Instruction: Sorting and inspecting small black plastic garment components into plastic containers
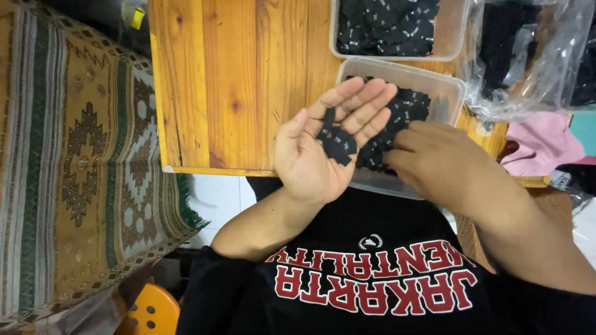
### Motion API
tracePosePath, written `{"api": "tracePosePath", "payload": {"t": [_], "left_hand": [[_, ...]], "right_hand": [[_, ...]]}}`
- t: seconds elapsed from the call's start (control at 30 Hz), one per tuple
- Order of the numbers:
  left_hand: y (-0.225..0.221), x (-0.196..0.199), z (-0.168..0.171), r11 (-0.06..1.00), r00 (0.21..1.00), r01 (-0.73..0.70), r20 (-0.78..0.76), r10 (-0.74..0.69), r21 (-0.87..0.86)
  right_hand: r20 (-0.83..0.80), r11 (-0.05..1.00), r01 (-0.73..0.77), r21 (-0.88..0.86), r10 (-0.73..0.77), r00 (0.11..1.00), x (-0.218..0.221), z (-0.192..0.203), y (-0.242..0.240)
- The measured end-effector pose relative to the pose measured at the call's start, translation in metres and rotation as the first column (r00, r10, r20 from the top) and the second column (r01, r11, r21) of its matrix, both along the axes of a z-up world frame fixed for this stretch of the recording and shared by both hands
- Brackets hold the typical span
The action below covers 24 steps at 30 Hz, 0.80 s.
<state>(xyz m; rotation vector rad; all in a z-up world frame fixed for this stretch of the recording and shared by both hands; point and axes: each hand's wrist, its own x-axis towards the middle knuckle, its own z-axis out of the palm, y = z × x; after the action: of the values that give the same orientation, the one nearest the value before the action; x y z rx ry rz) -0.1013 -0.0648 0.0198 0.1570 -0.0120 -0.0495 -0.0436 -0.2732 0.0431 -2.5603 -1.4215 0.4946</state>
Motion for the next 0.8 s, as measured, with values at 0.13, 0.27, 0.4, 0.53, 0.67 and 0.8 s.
{"api": "tracePosePath", "payload": {"t": [0.13, 0.27, 0.4, 0.53, 0.67, 0.8], "left_hand": [[0.0, -0.001, -0.004, 0.998, 0.999, -0.048, -0.006, 0.048, 0.042], [0.003, -0.004, -0.004, 0.996, 0.997, -0.077, -0.002, 0.077, 0.033], [0.009, -0.006, -0.004, 0.995, 0.996, -0.09, 0.002, 0.09, 0.042], [0.013, -0.007, -0.01, 0.993, 0.994, -0.108, 0.021, 0.107, 0.04], [0.009, -0.01, -0.006, 0.995, 0.995, -0.097, 0.011, 0.097, 0.035], [0.002, -0.013, -0.008, 0.998, 0.998, -0.066, -0.013, 0.066, -0.007]], "right_hand": [[0.179, 0.982, -0.101, -0.16, 0.129, 0.975, 0.0, -0.011, 0.017], [0.232, 0.965, -0.138, -0.223, 0.19, 0.954, 0.001, -0.015, 0.029], [0.228, 0.958, -0.148, -0.246, 0.206, 0.952, 0.002, -0.015, 0.032], [0.145, 0.952, -0.173, -0.251, 0.214, 0.966, 0.007, -0.018, 0.025], [0.017, 0.984, -0.123, -0.126, 0.126, 0.992, 0.015, -0.022, 0.017], [-0.09, 0.996, -0.069, -0.057, 0.063, 0.994, 0.024, -0.026, 0.011]]}}
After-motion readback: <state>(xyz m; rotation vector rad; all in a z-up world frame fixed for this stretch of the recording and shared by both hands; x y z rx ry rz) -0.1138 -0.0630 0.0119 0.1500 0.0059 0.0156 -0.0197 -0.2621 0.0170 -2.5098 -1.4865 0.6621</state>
